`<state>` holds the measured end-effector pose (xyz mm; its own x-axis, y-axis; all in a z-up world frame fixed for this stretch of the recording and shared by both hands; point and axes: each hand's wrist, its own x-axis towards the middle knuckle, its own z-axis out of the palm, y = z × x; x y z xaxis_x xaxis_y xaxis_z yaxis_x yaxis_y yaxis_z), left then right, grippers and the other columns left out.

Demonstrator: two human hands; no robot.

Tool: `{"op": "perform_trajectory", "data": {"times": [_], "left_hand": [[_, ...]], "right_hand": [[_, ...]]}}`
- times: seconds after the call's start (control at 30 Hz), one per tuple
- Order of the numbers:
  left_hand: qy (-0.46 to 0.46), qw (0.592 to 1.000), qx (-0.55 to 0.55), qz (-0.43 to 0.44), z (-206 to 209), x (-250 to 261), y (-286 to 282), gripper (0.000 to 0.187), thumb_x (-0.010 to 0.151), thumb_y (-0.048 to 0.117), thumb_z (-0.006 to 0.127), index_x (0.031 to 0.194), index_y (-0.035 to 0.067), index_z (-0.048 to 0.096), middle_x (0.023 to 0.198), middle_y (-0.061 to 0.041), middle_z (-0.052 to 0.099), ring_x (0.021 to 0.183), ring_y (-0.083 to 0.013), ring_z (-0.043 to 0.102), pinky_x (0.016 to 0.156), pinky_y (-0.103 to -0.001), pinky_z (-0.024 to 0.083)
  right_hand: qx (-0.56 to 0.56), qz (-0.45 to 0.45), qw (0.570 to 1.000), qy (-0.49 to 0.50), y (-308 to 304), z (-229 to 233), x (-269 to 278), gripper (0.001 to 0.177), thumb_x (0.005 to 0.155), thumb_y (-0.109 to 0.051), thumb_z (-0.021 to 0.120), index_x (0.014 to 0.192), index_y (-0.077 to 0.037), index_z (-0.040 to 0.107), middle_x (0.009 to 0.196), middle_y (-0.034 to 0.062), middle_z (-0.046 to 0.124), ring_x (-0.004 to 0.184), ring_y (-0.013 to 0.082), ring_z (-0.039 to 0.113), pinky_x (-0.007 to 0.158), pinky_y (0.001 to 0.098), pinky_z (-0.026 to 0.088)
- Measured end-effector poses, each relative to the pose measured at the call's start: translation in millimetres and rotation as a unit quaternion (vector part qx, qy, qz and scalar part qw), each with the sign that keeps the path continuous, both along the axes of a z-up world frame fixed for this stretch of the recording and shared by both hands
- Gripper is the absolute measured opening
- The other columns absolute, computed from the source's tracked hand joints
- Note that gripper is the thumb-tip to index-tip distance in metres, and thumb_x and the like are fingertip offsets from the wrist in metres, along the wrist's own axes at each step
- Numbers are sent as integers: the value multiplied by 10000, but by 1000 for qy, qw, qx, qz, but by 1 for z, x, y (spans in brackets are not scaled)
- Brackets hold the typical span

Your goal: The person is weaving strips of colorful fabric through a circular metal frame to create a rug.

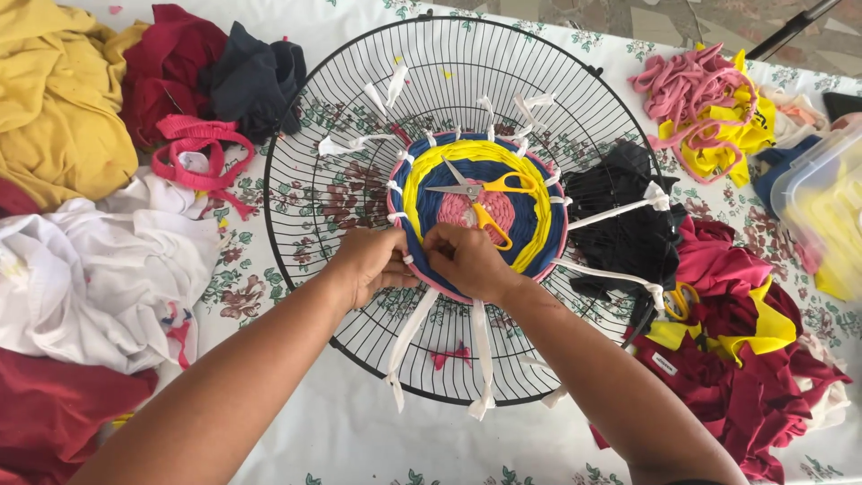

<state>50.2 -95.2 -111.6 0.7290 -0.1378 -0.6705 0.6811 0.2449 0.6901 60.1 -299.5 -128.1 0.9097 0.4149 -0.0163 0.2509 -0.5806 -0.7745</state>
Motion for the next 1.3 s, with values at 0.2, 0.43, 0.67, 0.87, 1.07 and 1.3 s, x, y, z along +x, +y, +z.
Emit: {"op": "perform_trajectory", "data": {"times": [0.2,0.43,0.67,0.87,1.07,1.3], "left_hand": [[-42,994,96,17,0,0,-13,360,832,194,744,1010,-103,647,733,-145,647,581,-277,737,488,-383,646],[-48,988,137,54,-9,-1,-20,386,814,216,759,1018,-101,675,720,-163,654,564,-289,732,418,-403,635],[-45,984,158,64,1,-5,-18,494,760,156,755,1172,-83,624,829,-134,598,648,-249,684,437,-402,630],[-43,987,151,47,2,-3,-17,626,733,126,721,1299,-80,546,906,-129,556,695,-221,650,483,-390,647],[-49,987,143,46,1,-3,-17,633,733,105,715,1315,-58,528,926,-139,572,691,-257,673,465,-392,636],[-67,989,129,22,3,-2,-11,743,779,143,767,1405,-92,445,982,-173,601,742,-255,691,479,-357,635]], "right_hand": [[18,-15,999,24,2,11,-4,182,855,-144,684,1006,-160,784,856,82,773,786,255,747,742,364,597],[33,-43,998,41,1,2,-3,186,857,-158,682,996,-173,804,831,54,769,775,200,728,722,326,586],[39,-75,995,51,5,2,-4,177,840,-191,714,983,-179,817,799,55,762,777,210,730,715,336,567],[49,-86,994,45,7,1,-4,151,823,-253,779,960,-198,811,782,27,758,753,179,723,708,323,569],[102,-31,994,-30,8,-9,0,166,820,-159,771,977,-209,790,883,24,753,772,188,730,711,309,583],[119,75,986,-86,1,7,5,213,840,-65,738,1050,-82,771,1022,163,728,881,347,734,784,415,581]]}}
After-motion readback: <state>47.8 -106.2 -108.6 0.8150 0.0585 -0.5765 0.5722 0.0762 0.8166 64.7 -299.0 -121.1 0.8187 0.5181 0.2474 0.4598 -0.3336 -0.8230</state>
